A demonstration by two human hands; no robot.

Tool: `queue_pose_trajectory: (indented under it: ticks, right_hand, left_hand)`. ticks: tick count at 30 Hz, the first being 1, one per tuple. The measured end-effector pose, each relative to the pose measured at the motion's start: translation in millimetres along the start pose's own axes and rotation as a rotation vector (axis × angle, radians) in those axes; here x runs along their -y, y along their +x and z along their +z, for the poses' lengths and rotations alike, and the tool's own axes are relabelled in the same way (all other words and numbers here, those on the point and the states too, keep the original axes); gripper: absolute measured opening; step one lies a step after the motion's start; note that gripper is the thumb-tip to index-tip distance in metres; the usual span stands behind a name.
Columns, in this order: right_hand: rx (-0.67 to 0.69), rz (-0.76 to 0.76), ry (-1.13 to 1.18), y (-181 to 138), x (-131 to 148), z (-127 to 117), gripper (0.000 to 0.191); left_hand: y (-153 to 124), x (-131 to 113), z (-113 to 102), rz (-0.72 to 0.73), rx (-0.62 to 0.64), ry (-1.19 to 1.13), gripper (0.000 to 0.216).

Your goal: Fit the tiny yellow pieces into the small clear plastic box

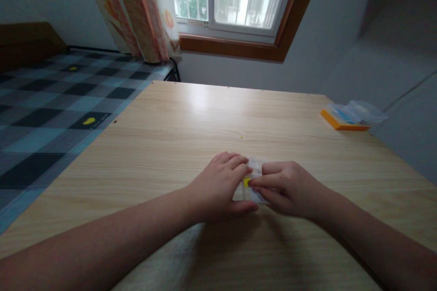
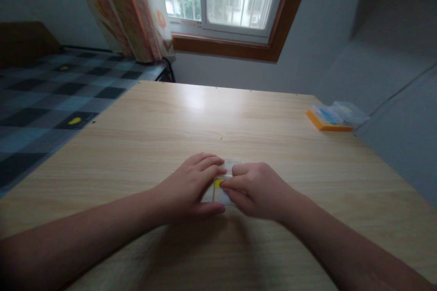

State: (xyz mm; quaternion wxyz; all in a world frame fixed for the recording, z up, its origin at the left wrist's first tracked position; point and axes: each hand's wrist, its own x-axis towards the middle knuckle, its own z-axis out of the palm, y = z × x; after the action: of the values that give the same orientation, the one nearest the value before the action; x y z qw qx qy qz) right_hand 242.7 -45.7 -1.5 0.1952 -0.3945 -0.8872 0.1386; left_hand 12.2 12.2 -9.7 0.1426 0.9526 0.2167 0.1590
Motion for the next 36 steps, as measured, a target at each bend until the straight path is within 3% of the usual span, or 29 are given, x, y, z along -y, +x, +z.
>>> queue_pose_trajectory:
  ticks: [15, 25, 36]
  right_hand:
    - [-0.007, -0.003, -0.053, 0.3, 0.8, 1.8, 0.023]
    - [-0.077, -0.050, 0.068, 0.1, -0.4, -3.8, 0.022]
    - [0.003, -0.148, -0.070, 3.0, 0.5, -4.9, 0.028]
  left_hand:
    - [-0.7, 0.6, -0.1, -0.002, -0.004, 0.011, 0.066]
    - [0.8, 0.1, -0.6, -0.011, 0.011, 0.005, 0.064]
    - [0.4, 1.0, -1.5, -0.015, 0.024, -0.008, 0.064]
